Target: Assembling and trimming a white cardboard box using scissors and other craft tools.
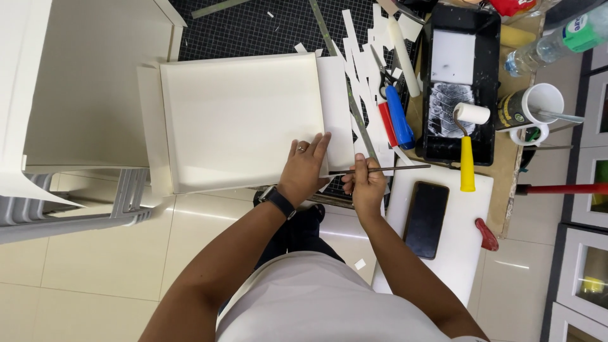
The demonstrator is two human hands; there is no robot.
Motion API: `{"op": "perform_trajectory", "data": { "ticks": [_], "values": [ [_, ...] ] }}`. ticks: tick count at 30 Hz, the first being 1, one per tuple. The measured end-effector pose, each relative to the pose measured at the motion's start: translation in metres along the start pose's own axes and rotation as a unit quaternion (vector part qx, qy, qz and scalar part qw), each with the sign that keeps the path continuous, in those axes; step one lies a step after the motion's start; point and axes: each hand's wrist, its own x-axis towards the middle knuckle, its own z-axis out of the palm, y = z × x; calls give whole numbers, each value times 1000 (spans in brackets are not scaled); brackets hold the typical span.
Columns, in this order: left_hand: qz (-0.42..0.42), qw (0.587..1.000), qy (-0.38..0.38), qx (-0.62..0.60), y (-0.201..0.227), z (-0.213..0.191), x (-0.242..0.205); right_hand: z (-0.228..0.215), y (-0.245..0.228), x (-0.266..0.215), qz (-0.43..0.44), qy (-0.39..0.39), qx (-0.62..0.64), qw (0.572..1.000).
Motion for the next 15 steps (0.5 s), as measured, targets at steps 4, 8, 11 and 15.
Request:
{"op": "perform_trajectory", "data": {
  "ticks": [4, 8, 11, 15],
  "values": [
    [0, 1000, -8, 6, 1, -4, -1, -3, -4, -3, -1, 8, 22, 1000],
    [1, 1000, -8, 11, 1, -4, -2, 0, 3, -1, 1, 12, 6, 1000],
    [4, 1000, -10, 6, 1, -6, -4, -2, -12, 4, 18, 23, 27, 999],
    [-5, 999, -40, -5, 6, -11, -4, -29, -39, 55, -92, 108, 44, 989]
  ]
}}
